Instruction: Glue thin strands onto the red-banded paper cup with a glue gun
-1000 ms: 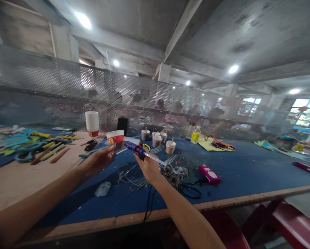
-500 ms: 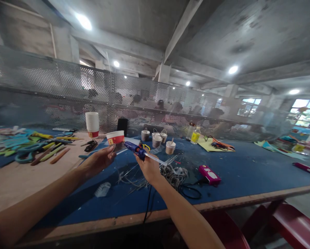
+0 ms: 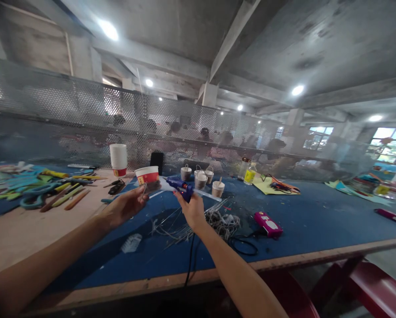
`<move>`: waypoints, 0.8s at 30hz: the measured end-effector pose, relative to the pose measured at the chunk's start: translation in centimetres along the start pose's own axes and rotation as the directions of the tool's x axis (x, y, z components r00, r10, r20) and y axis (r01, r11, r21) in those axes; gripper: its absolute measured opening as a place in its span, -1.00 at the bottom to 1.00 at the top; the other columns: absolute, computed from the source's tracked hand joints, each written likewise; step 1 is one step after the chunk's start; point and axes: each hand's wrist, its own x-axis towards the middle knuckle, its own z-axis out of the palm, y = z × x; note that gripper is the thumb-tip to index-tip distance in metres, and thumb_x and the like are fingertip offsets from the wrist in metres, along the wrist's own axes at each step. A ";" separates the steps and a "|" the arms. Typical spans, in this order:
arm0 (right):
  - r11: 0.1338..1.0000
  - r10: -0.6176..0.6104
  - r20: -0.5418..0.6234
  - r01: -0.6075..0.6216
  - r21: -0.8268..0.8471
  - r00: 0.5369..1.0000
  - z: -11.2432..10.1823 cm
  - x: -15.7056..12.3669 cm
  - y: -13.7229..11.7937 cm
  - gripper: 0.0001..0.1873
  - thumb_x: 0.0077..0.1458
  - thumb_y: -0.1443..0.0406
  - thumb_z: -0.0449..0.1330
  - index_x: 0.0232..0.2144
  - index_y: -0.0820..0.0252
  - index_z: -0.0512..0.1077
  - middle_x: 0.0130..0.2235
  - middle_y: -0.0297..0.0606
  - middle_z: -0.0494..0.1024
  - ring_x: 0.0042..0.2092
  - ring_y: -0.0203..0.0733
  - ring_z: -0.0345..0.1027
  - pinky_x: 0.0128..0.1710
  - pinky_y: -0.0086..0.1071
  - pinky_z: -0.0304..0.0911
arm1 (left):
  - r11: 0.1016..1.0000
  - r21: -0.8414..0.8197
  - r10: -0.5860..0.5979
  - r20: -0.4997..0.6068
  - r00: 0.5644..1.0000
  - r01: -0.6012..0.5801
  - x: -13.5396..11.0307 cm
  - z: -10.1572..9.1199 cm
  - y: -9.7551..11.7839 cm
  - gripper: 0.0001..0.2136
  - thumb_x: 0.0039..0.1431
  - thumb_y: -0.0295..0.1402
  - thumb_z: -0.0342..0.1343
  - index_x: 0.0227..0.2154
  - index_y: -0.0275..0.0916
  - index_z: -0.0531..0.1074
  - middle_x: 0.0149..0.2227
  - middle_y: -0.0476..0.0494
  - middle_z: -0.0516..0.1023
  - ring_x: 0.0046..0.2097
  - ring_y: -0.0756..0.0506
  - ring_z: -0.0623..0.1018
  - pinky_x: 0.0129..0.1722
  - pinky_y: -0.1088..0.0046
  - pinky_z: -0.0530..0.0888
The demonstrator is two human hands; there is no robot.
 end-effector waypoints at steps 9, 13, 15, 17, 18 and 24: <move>0.813 0.308 0.164 -0.349 0.466 0.937 0.9 1.6 1.8 -0.63 0.02 0.01 0.29 -0.36 0.16 0.35 -0.54 -0.47 0.41 -0.61 -0.34 0.27 -0.57 -0.45 0.20 | 1.000 0.009 0.004 -0.063 0.998 -0.004 -0.1 0.2 -0.1 -0.90 0.21 -0.64 0.25 -0.35 -0.33 0.54 -0.42 -0.12 0.62 -0.51 0.03 0.60 -0.46 0.63 0.61; 0.917 0.326 0.171 -0.355 0.181 0.930 1.0 1.6 3.1 -0.60 0.08 -0.02 0.25 -0.45 0.22 0.49 -0.53 -0.39 0.45 -0.52 -0.29 0.33 -0.51 -0.46 0.20 | 0.999 0.012 0.034 -0.046 0.998 -0.033 -0.2 0.6 -0.1 -0.86 0.18 -0.67 0.25 -0.31 -0.33 0.56 -0.40 -0.11 0.65 -0.44 -0.01 0.65 -0.44 0.61 0.63; 0.941 0.322 0.177 -0.335 0.046 0.930 1.0 1.6 3.9 -0.58 0.05 -0.03 0.28 -0.54 0.21 0.49 -0.60 -0.42 0.39 -0.53 -0.29 0.29 -0.54 -0.48 0.12 | 0.999 0.015 0.038 -0.042 0.998 -0.037 -0.3 0.7 -0.2 -0.82 0.15 -0.68 0.27 -0.26 -0.31 0.57 -0.37 -0.11 0.67 -0.40 -0.03 0.68 -0.42 0.59 0.64; 0.947 0.322 0.192 -0.316 -0.061 0.927 1.1 1.7 4.6 -0.57 -0.01 -0.03 0.34 -0.62 0.17 0.46 -0.66 -0.44 0.35 -0.56 -0.28 0.26 -0.56 -0.49 0.06 | 0.999 0.022 0.039 -0.032 0.999 -0.038 -0.3 0.8 -0.2 -0.76 0.13 -0.68 0.29 -0.19 -0.29 0.58 -0.33 -0.12 0.70 -0.37 -0.05 0.69 -0.38 0.56 0.66; 0.948 0.312 0.192 -0.293 -0.122 0.930 1.1 1.8 4.9 -0.56 -0.02 -0.03 0.37 -0.65 0.16 0.44 -0.67 -0.44 0.35 -0.57 -0.28 0.26 -0.57 -0.49 0.06 | 0.999 0.028 0.042 -0.025 0.999 -0.041 -0.2 0.7 -0.3 -0.73 0.12 -0.68 0.30 -0.15 -0.28 0.58 -0.30 -0.13 0.71 -0.36 -0.06 0.70 -0.36 0.54 0.66; 0.834 0.259 0.098 -0.171 -0.525 0.961 1.0 1.4 5.5 -0.52 0.11 -0.09 0.32 -0.59 0.12 0.43 -0.51 -0.23 0.54 -0.42 -0.08 0.50 -0.42 -0.35 0.29 | 0.996 0.069 0.061 0.002 0.998 -0.061 0.2 -0.1 -0.7 -0.68 0.12 -0.66 0.32 -0.08 -0.27 0.58 -0.22 -0.16 0.72 -0.29 -0.07 0.71 -0.27 0.49 0.67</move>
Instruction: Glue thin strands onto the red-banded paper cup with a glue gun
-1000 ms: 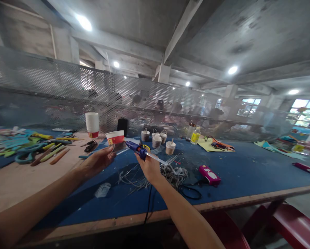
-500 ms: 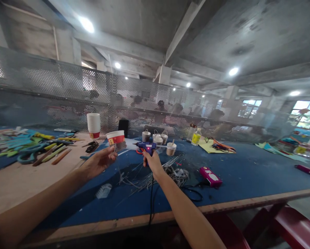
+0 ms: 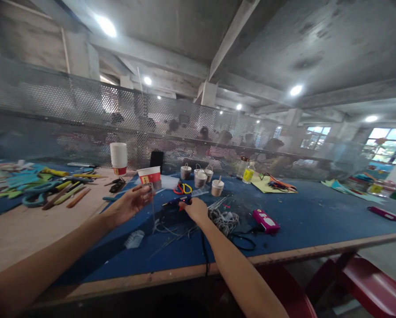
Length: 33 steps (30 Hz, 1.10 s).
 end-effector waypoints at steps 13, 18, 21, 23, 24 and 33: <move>0.563 -0.385 0.151 0.103 0.820 0.910 -0.5 -1.9 -8.0 -0.61 0.11 0.12 0.38 -0.09 0.20 0.48 -0.22 -0.22 0.69 -0.10 -0.13 0.62 -0.01 -0.26 0.45 | 0.995 0.074 0.074 -0.030 0.997 -0.072 0.2 0.1 -0.7 -0.70 -0.03 -0.60 0.43 -0.20 -0.28 0.59 -0.19 -0.20 0.72 -0.18 -0.13 0.71 -0.15 0.40 0.64; 0.585 -0.269 0.062 0.113 0.803 0.961 -0.9 -1.8 -8.3 -0.73 0.12 0.11 0.34 -0.28 0.20 0.50 -0.44 -0.33 0.62 -0.31 -0.16 0.58 -0.14 -0.33 0.44 | 0.992 0.098 0.083 -0.034 0.996 -0.079 0.3 -0.1 -0.5 -0.71 -0.01 -0.57 0.44 -0.20 -0.28 0.59 -0.16 -0.25 0.72 -0.17 -0.13 0.70 -0.15 0.42 0.61; 0.598 -0.225 -0.014 0.149 0.787 0.974 -1.5 -1.6 -7.5 -0.73 0.15 0.08 0.29 -0.31 0.17 0.51 -0.46 -0.34 0.61 -0.33 -0.16 0.56 -0.21 -0.35 0.42 | 0.991 0.124 0.056 -0.027 0.998 -0.052 0.6 -0.4 -0.7 -0.71 0.01 -0.54 0.44 -0.19 -0.25 0.60 -0.13 -0.24 0.72 -0.16 -0.11 0.69 -0.16 0.44 0.61; 0.612 -0.200 -0.036 0.153 0.776 0.979 -1.9 -1.6 -7.2 -0.75 0.15 0.09 0.26 -0.30 0.15 0.49 -0.44 -0.34 0.62 -0.31 -0.15 0.55 -0.25 -0.37 0.41 | 0.990 0.133 0.042 -0.023 0.999 -0.038 0.7 -0.6 -0.8 -0.72 0.02 -0.53 0.43 -0.18 -0.25 0.60 -0.10 -0.24 0.72 -0.17 -0.11 0.69 -0.16 0.44 0.61; 0.612 -0.191 -0.046 0.156 0.775 0.981 -2.1 -1.6 -7.1 -0.76 0.15 0.09 0.25 -0.29 0.14 0.48 -0.42 -0.34 0.62 -0.30 -0.15 0.56 -0.25 -0.37 0.41 | 0.990 0.137 0.036 -0.017 0.999 -0.033 0.7 -0.6 -0.9 -0.73 0.03 -0.53 0.43 -0.17 -0.27 0.60 -0.09 -0.24 0.71 -0.17 -0.11 0.69 -0.16 0.44 0.62; 0.516 -0.181 -0.101 0.181 0.837 0.978 -2.5 -1.5 -7.0 -0.83 0.15 0.15 0.22 -0.33 0.12 0.45 -0.37 -0.33 0.65 -0.22 -0.13 0.59 -0.09 -0.31 0.41 | 0.981 0.192 -0.008 0.048 0.999 -0.001 0.2 -0.5 -1.4 -0.66 0.08 -0.45 0.42 -0.05 -0.28 0.61 0.00 -0.29 0.70 -0.11 -0.13 0.69 -0.13 0.44 0.60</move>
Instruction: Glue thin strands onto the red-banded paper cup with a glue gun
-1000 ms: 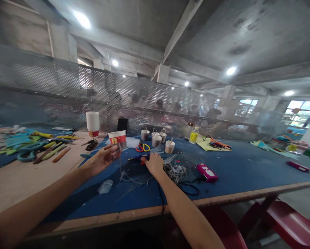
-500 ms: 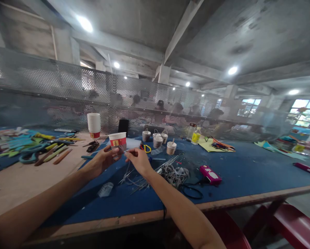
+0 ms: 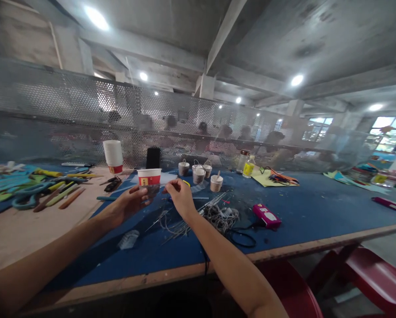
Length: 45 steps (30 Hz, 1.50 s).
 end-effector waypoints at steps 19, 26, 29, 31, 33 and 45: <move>0.998 -0.046 -0.061 0.043 -0.046 0.997 -0.2 0.6 1.8 -0.81 0.12 0.14 0.25 -0.34 0.13 0.46 -0.34 -0.30 0.61 -0.27 -0.15 0.51 -0.20 -0.32 0.38 | 0.999 0.053 -0.009 0.050 0.999 0.007 0.2 -0.4 -0.4 -0.66 0.05 -0.34 0.45 -0.07 -0.20 0.65 0.01 -0.23 0.71 -0.06 -0.15 0.68 -0.14 0.45 0.59; 1.000 -0.024 -0.035 0.024 -0.012 0.999 -0.2 0.7 2.0 -0.84 0.10 0.17 0.25 -0.36 0.12 0.45 -0.29 -0.27 0.65 -0.24 -0.13 0.55 -0.17 -0.32 0.39 | 0.999 0.047 -0.010 0.066 0.998 0.007 0.1 -0.2 -0.4 -0.67 0.08 -0.35 0.43 -0.06 -0.21 0.66 0.08 -0.25 0.68 0.00 -0.20 0.67 -0.06 0.39 0.59; 0.999 -0.025 -0.044 0.024 -0.026 0.999 -0.2 0.8 2.3 -0.83 0.10 0.16 0.25 -0.35 0.13 0.45 -0.30 -0.26 0.64 -0.25 -0.11 0.55 -0.17 -0.30 0.39 | 0.999 0.038 -0.012 0.078 0.997 0.009 0.0 -0.2 -0.4 -0.67 0.07 -0.34 0.43 -0.06 -0.20 0.66 0.07 -0.23 0.69 0.03 -0.21 0.66 0.00 0.35 0.58; 0.999 -0.030 -0.044 0.028 -0.042 0.999 -0.3 0.8 2.4 -0.83 0.10 0.16 0.25 -0.35 0.13 0.45 -0.31 -0.27 0.64 -0.25 -0.11 0.55 -0.18 -0.30 0.39 | 0.999 0.037 -0.015 0.076 0.997 0.012 0.0 -0.3 -0.4 -0.64 0.06 -0.34 0.44 -0.04 -0.19 0.66 0.05 -0.22 0.70 0.03 -0.21 0.66 -0.02 0.36 0.57; 0.998 -0.030 -0.044 0.028 -0.058 0.999 -0.2 0.7 2.3 -0.83 0.10 0.16 0.25 -0.35 0.13 0.46 -0.32 -0.28 0.63 -0.25 -0.12 0.55 -0.19 -0.31 0.39 | 0.999 0.044 -0.026 0.083 0.996 0.023 0.0 -0.3 -0.4 -0.61 0.06 -0.32 0.44 -0.01 -0.19 0.65 0.05 -0.22 0.70 0.04 -0.22 0.65 -0.02 0.36 0.57; 0.996 0.034 -0.043 -0.037 -0.084 0.998 0.0 0.3 1.2 -0.78 0.06 0.11 0.27 -0.39 0.12 0.44 -0.37 -0.31 0.61 -0.30 -0.12 0.54 -0.26 -0.32 0.40 | 0.998 0.055 -0.017 0.110 0.994 0.011 -0.2 -0.1 -0.5 -0.64 0.08 -0.34 0.41 -0.03 -0.22 0.64 0.09 -0.26 0.68 0.07 -0.24 0.64 0.00 0.32 0.57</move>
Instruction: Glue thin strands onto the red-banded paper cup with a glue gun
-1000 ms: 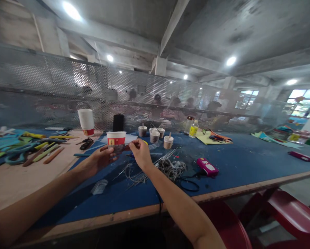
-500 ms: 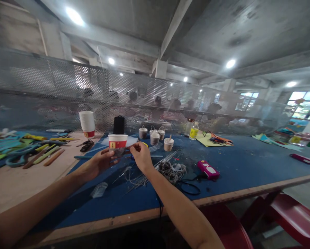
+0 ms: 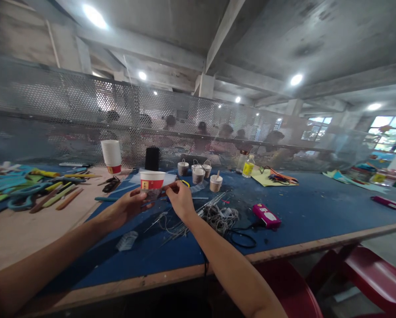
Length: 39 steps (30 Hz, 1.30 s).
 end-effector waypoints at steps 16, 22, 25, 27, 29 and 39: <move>0.962 0.126 0.093 -0.144 0.232 0.988 -0.1 0.3 0.2 -0.80 -0.09 0.17 0.35 -0.45 0.18 0.54 -0.40 -0.33 0.59 -0.29 -0.19 0.47 -0.13 -0.33 0.35 | 1.000 -0.012 -0.025 0.041 0.999 0.025 0.1 -0.3 -0.1 -0.63 0.05 -0.34 0.45 -0.05 -0.21 0.66 0.08 -0.28 0.68 0.08 -0.27 0.63 0.09 0.25 0.53; 0.934 0.158 0.117 -0.187 0.305 0.981 0.0 0.2 0.2 -0.77 -0.14 0.16 0.39 -0.46 0.20 0.53 -0.42 -0.34 0.58 -0.31 -0.21 0.46 -0.14 -0.33 0.35 | 0.998 -0.017 -0.058 0.079 0.995 0.059 -0.2 -0.2 0.3 -0.66 0.13 -0.30 0.40 -0.03 -0.23 0.66 0.11 -0.32 0.66 0.09 -0.24 0.62 0.06 0.30 0.55; 0.936 0.160 0.101 -0.184 0.299 0.982 0.0 0.1 0.0 -0.78 -0.13 0.17 0.39 -0.46 0.19 0.52 -0.41 -0.35 0.58 -0.32 -0.22 0.45 -0.17 -0.35 0.34 | 0.998 0.016 -0.063 0.056 0.996 0.062 -0.3 -0.1 0.6 -0.68 0.14 -0.29 0.39 -0.03 -0.21 0.66 0.15 -0.32 0.63 0.15 -0.27 0.59 0.05 0.30 0.56; 0.933 0.166 0.090 -0.186 0.307 0.982 0.0 0.1 0.0 -0.79 -0.13 0.18 0.39 -0.47 0.19 0.52 -0.42 -0.35 0.57 -0.33 -0.22 0.45 -0.18 -0.35 0.33 | 0.998 0.044 -0.055 0.022 0.998 0.054 -0.3 0.0 0.7 -0.69 0.13 -0.29 0.40 -0.06 -0.21 0.67 0.14 -0.31 0.64 0.16 -0.28 0.59 0.03 0.32 0.56; 0.924 0.172 0.090 -0.192 0.330 0.981 0.0 0.1 0.1 -0.81 -0.14 0.20 0.38 -0.49 0.20 0.52 -0.44 -0.35 0.57 -0.34 -0.22 0.45 -0.18 -0.35 0.33 | 0.997 0.060 -0.043 -0.004 0.999 0.043 -0.2 0.0 0.6 -0.69 0.10 -0.30 0.42 -0.08 -0.23 0.67 0.10 -0.32 0.66 0.14 -0.28 0.60 0.03 0.32 0.56; 0.946 0.163 0.010 -0.159 0.284 0.987 0.0 0.4 0.7 -0.76 -0.10 0.16 0.39 -0.45 0.22 0.54 -0.44 -0.33 0.60 -0.34 -0.21 0.47 -0.19 -0.34 0.33 | 1.000 -0.025 -0.018 -0.075 0.997 0.016 0.3 0.2 0.3 -0.79 0.14 -0.40 0.38 -0.16 -0.30 0.66 -0.06 -0.26 0.72 -0.11 -0.13 0.68 0.03 0.36 0.58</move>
